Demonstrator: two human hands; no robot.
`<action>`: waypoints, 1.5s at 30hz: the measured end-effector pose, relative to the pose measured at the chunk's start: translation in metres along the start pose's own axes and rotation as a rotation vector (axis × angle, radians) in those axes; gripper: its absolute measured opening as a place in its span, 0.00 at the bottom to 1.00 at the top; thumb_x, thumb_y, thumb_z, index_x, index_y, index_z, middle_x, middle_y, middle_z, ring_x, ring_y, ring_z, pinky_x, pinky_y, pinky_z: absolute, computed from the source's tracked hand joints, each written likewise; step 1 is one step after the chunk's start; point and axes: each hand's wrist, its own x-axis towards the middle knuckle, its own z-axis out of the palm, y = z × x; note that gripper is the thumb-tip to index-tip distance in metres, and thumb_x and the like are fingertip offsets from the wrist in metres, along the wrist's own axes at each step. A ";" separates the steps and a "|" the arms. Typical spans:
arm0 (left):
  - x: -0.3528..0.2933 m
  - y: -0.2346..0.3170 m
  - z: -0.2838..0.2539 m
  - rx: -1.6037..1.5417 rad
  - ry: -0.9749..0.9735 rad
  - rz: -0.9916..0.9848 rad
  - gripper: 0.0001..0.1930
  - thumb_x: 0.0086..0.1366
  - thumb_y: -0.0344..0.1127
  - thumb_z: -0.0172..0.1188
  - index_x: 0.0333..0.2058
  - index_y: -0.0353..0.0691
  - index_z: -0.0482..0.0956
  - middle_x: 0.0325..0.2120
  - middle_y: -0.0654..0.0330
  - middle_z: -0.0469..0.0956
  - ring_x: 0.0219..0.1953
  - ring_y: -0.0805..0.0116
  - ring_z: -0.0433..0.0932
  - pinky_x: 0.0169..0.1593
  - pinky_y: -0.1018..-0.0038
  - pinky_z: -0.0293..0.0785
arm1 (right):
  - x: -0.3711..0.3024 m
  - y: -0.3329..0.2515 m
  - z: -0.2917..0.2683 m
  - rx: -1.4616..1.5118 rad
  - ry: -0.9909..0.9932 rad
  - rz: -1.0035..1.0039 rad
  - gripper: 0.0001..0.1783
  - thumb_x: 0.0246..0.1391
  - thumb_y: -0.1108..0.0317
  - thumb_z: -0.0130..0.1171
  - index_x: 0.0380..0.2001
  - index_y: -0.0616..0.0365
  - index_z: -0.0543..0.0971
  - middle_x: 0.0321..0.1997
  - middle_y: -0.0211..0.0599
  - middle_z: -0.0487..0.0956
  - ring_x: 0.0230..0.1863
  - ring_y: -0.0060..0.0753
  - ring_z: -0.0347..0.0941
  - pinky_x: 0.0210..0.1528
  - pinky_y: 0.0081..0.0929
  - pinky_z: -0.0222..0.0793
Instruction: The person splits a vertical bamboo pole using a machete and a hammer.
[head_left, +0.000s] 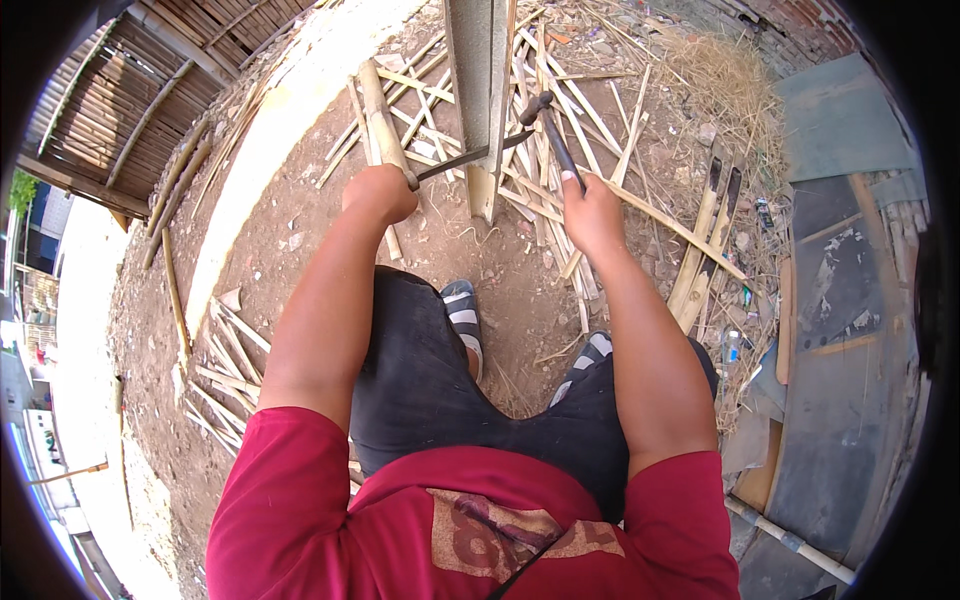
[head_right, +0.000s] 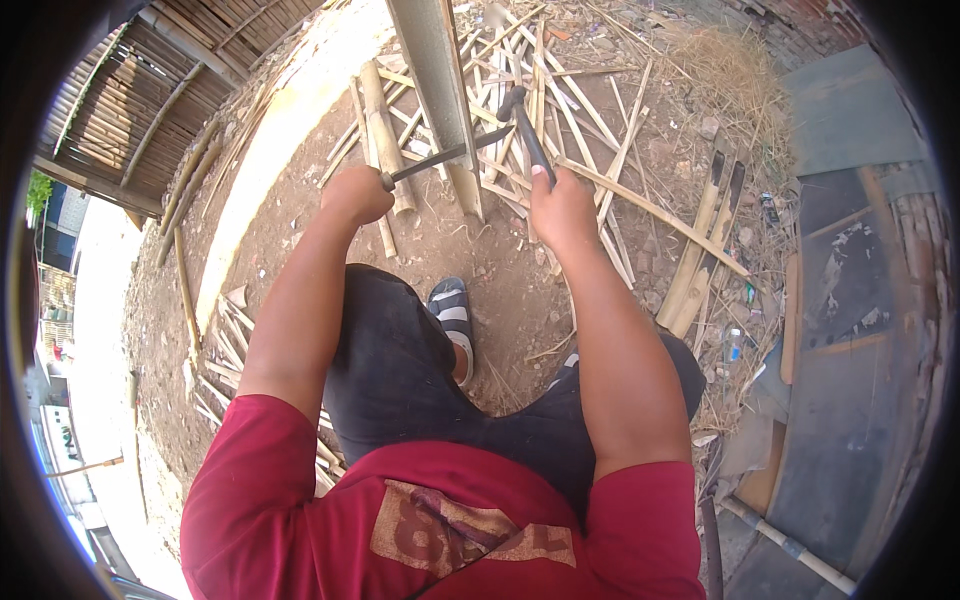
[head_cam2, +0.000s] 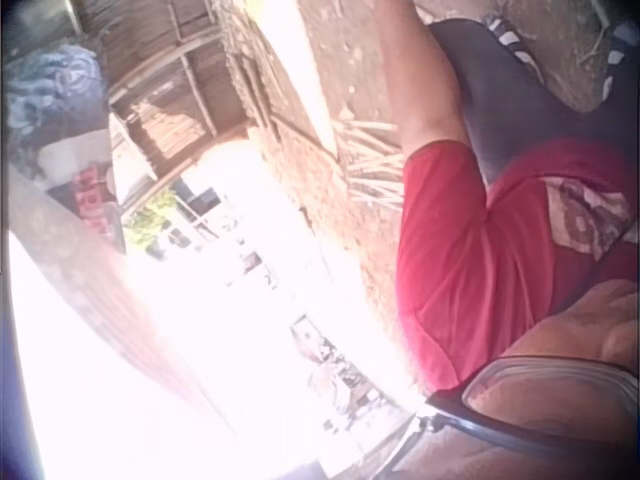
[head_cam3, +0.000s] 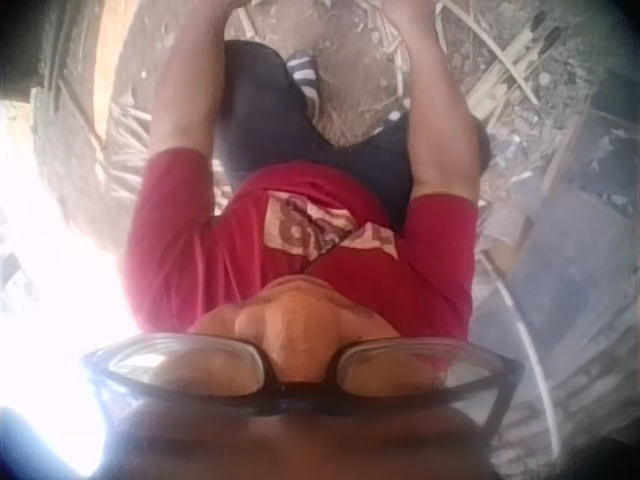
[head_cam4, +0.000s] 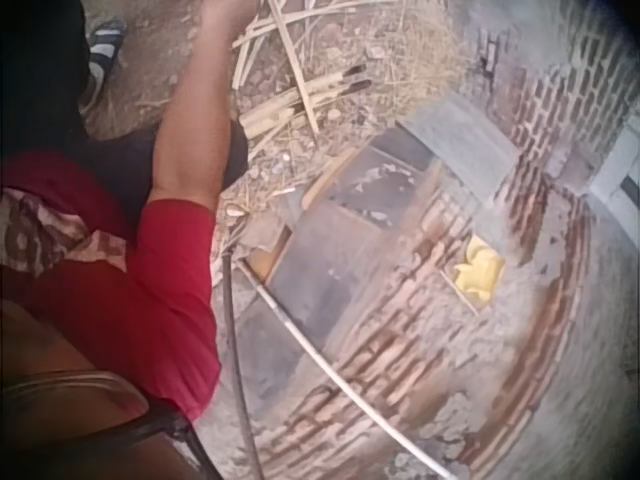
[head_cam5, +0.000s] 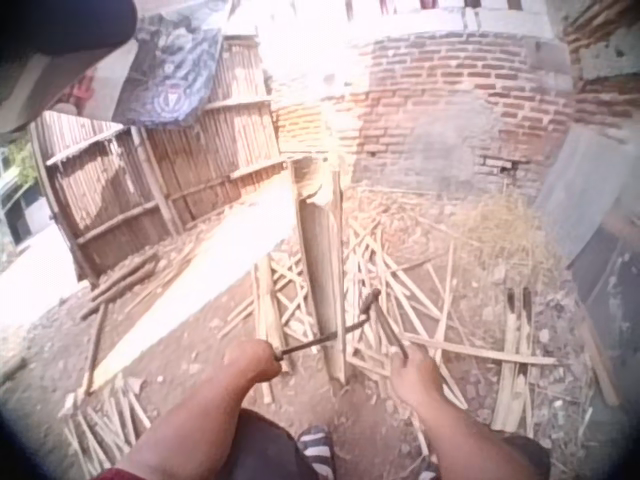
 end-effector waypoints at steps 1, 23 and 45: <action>-0.002 0.000 -0.001 -0.015 -0.012 -0.002 0.17 0.62 0.41 0.60 0.46 0.43 0.88 0.44 0.47 0.86 0.48 0.50 0.85 0.52 0.58 0.80 | 0.001 -0.010 -0.010 0.046 0.040 -0.025 0.26 0.71 0.48 0.48 0.40 0.65 0.78 0.34 0.61 0.82 0.42 0.66 0.80 0.46 0.54 0.73; 0.000 0.006 -0.007 -0.029 -0.045 0.007 0.17 0.62 0.41 0.60 0.47 0.45 0.88 0.44 0.49 0.86 0.48 0.50 0.84 0.52 0.59 0.80 | 0.005 0.006 0.002 -0.061 -0.074 0.011 0.25 0.70 0.47 0.50 0.45 0.62 0.78 0.35 0.59 0.83 0.40 0.64 0.80 0.44 0.56 0.72; 0.005 0.001 0.001 0.000 -0.075 0.017 0.18 0.62 0.42 0.59 0.49 0.48 0.87 0.45 0.49 0.86 0.49 0.49 0.84 0.53 0.59 0.80 | -0.001 -0.012 -0.010 0.096 0.072 -0.065 0.23 0.71 0.50 0.49 0.47 0.61 0.77 0.33 0.60 0.82 0.39 0.67 0.80 0.42 0.55 0.73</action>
